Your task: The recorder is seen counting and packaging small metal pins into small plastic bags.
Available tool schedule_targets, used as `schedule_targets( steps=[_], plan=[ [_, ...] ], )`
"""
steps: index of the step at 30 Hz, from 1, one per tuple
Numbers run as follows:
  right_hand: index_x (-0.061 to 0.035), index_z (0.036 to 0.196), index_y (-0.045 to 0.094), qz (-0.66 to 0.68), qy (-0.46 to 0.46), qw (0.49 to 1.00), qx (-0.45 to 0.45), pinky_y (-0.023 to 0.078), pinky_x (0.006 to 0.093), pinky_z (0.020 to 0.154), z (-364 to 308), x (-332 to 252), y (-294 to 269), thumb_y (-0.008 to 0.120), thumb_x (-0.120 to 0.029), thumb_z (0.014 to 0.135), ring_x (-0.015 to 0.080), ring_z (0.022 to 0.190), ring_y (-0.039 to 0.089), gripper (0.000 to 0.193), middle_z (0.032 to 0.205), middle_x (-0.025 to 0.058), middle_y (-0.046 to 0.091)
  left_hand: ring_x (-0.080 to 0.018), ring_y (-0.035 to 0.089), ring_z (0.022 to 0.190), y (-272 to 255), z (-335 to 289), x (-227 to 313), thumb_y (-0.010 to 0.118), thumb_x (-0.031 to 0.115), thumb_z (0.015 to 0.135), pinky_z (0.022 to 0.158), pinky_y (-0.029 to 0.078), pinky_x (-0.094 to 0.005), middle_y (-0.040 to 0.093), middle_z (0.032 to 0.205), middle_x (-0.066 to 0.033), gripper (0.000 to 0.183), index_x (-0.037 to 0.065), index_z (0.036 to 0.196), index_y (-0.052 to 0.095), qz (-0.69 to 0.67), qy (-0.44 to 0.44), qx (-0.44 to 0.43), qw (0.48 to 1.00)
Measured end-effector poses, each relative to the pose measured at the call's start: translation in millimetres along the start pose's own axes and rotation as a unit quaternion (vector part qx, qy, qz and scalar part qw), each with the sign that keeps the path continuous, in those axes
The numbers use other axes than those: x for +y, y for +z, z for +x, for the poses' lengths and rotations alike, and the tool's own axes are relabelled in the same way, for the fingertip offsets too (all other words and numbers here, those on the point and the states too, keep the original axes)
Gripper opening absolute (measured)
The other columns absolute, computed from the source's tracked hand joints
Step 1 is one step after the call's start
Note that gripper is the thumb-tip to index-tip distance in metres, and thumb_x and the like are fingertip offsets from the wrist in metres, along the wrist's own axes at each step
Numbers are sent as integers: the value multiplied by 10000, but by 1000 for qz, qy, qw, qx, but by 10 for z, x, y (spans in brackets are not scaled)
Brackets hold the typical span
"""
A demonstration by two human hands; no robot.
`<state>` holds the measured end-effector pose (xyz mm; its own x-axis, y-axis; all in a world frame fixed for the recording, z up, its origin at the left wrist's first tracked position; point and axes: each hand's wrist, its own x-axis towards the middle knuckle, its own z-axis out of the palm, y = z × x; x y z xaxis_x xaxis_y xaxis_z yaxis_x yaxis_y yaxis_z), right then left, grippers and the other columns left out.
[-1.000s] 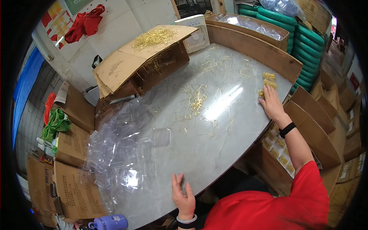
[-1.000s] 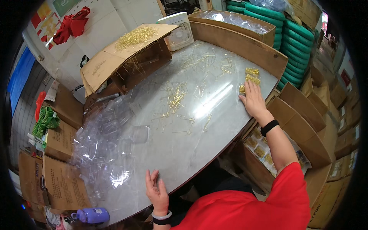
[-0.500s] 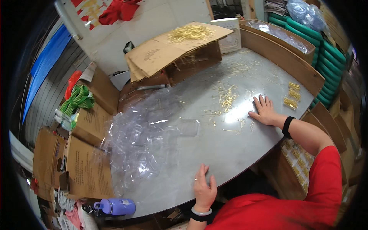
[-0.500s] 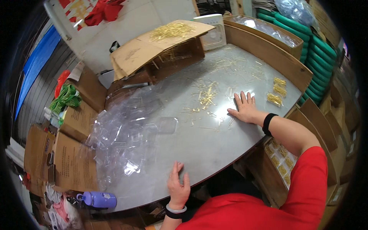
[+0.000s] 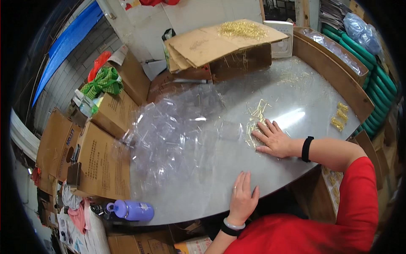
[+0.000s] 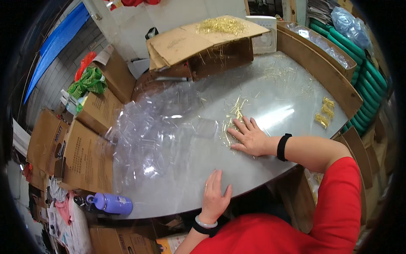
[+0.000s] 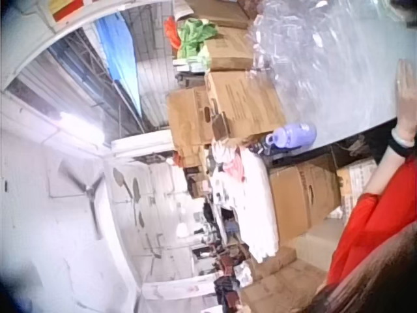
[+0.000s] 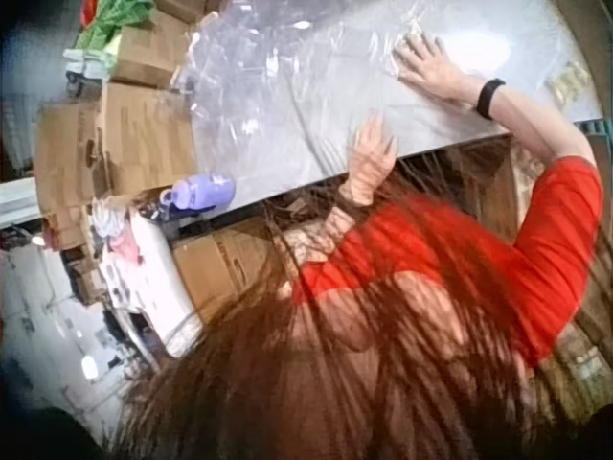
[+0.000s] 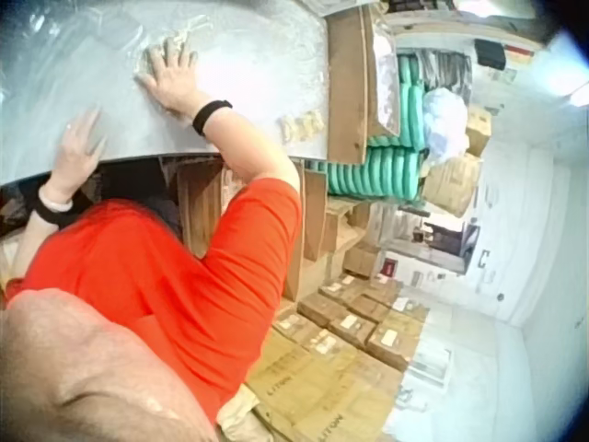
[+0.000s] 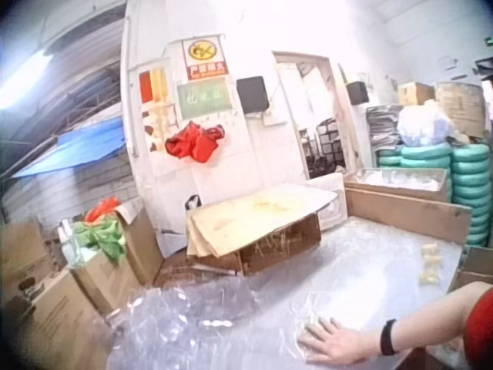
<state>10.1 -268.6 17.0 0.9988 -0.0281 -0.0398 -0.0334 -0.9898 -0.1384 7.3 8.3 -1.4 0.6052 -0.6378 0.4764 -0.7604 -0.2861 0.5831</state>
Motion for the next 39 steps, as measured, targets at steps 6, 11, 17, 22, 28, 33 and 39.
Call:
schedule_targets(
  steps=[6, 11, 17, 22, 28, 33, 39],
  plan=[
    [-157, 1571, 339, 36, -127, 991, -15, 138, 609, 1214, -419, -181, -94, 449, -524, 1030, 517, 1502, 150, 663, 1652, 227, 190, -433, 510, 1275, -16, 53, -20, 740, 136, 864, 1076, 418, -506, 567, 1298, -242, 510, -66, 1295, 556, 23, 45, -25, 998],
    [-57, 1569, 307, 87, 146, 983, 68, 139, 605, 1211, -914, -139, 70, 533, -506, 990, 544, 1474, 203, 766, 1602, 301, 262, -416, 524, 1219, -42, 13, -22, 714, 118, 866, 1106, 356, -566, 570, 1266, -227, 451, -66, 1251, 567, 35, -3, 17, 999],
    [-50, 1536, 371, 42, 130, 976, 167, 162, 616, 1202, -838, -1016, 151, 596, -537, 937, 548, 1452, 243, 804, 1572, 308, 308, -451, 474, 1292, -80, 9, -102, 591, 9, 876, 1139, 323, -582, 513, 1369, -243, 413, -56, 1280, 538, -96, 35, -66, 993],
    [-72, 1451, 478, 42, 20, 980, 194, 244, 588, 1192, -651, -1199, 278, 634, -330, 952, 496, 1418, 335, 583, 1525, 264, 387, -472, 384, 1388, -168, 10, -121, 532, 55, 939, 1196, 224, -581, 415, 1471, -296, 521, -102, 1418, 402, 1, -49, -30, 998],
    [-5, 1435, 458, 169, 54, 955, 238, 282, 537, 1193, -687, -1161, 262, 640, -249, 956, 461, 1412, 361, 568, 1494, 266, 422, -461, 252, 1482, -164, 177, -64, 426, 235, 1059, 1226, 103, -573, 308, 1550, -341, 642, -153, 1518, 200, 118, -104, -151, 976],
    [28, 1434, 444, 176, 75, 946, 262, 295, 534, 1187, -659, -1195, 296, 632, -262, 962, 464, 1395, 385, 584, 1489, 267, 431, -436, 299, 1473, -25, -2, 175, 415, 199, 1057, 1236, 108, -552, 338, 1545, -325, 656, -149, 1540, 137, -50, -37, -154, 986],
    [20, 1416, 476, 80, 4, 974, 212, 302, 526, 1188, -718, -1082, 239, 635, -228, 940, 455, 1394, 400, 560, 1488, 253, 445, -449, 388, 1411, -245, -177, 146, 518, 6, 956, 1197, 275, -506, 405, 1509, -277, 569, -73, 1494, 352, -38, -24, -114, 992]
  ],
)
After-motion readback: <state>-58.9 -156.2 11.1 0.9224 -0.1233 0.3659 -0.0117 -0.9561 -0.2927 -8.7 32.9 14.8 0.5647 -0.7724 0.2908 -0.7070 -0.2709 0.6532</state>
